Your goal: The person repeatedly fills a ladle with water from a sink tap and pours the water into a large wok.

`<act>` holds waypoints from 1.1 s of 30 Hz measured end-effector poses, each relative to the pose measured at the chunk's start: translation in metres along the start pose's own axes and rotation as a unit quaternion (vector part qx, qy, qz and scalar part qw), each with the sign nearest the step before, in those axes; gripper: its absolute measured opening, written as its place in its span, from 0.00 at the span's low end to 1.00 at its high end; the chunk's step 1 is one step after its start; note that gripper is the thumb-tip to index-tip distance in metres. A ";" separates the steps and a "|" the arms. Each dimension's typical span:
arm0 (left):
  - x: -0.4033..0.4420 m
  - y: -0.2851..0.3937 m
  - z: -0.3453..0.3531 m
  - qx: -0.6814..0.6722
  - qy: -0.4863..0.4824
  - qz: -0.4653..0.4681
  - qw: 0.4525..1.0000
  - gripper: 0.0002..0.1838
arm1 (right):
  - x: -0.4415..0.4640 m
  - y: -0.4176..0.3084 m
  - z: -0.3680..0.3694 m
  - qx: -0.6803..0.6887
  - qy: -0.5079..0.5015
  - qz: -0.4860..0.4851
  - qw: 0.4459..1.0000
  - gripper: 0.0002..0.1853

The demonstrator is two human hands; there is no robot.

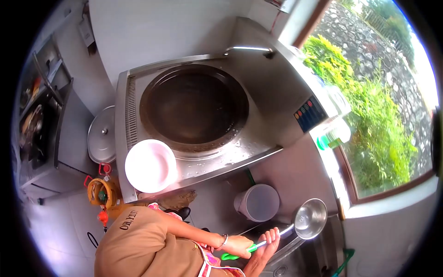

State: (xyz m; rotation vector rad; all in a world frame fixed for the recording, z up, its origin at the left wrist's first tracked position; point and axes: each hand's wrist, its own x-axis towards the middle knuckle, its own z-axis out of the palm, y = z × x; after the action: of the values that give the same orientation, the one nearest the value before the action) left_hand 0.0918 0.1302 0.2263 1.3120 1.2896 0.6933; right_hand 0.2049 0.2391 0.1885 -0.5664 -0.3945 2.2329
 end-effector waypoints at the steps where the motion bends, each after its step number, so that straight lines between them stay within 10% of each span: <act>1: -0.009 -0.001 -0.007 0.028 0.044 0.005 0.999 0.15 | 0.010 0.013 0.011 0.028 -0.001 0.021 0.999 0.04; 9: -0.081 -0.028 -0.075 -0.062 0.158 -0.053 0.984 0.30 | 0.078 0.110 0.098 -0.042 -0.081 0.245 0.965 0.06; 18: -0.159 -0.093 -0.104 -0.220 0.322 -0.080 0.917 0.19 | 0.137 0.191 0.161 -0.310 -0.186 0.374 0.854 0.13; 33: -0.152 -0.138 -0.083 -0.176 0.487 -0.177 0.837 0.13 | 0.222 0.228 0.142 -0.669 -0.301 0.161 0.661 0.09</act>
State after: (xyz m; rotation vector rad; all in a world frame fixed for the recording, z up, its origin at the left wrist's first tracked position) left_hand -0.0590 -0.0158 0.1574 0.3298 2.0053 1.3328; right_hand -0.1404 0.2461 0.1473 -0.5620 -2.5566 2.0098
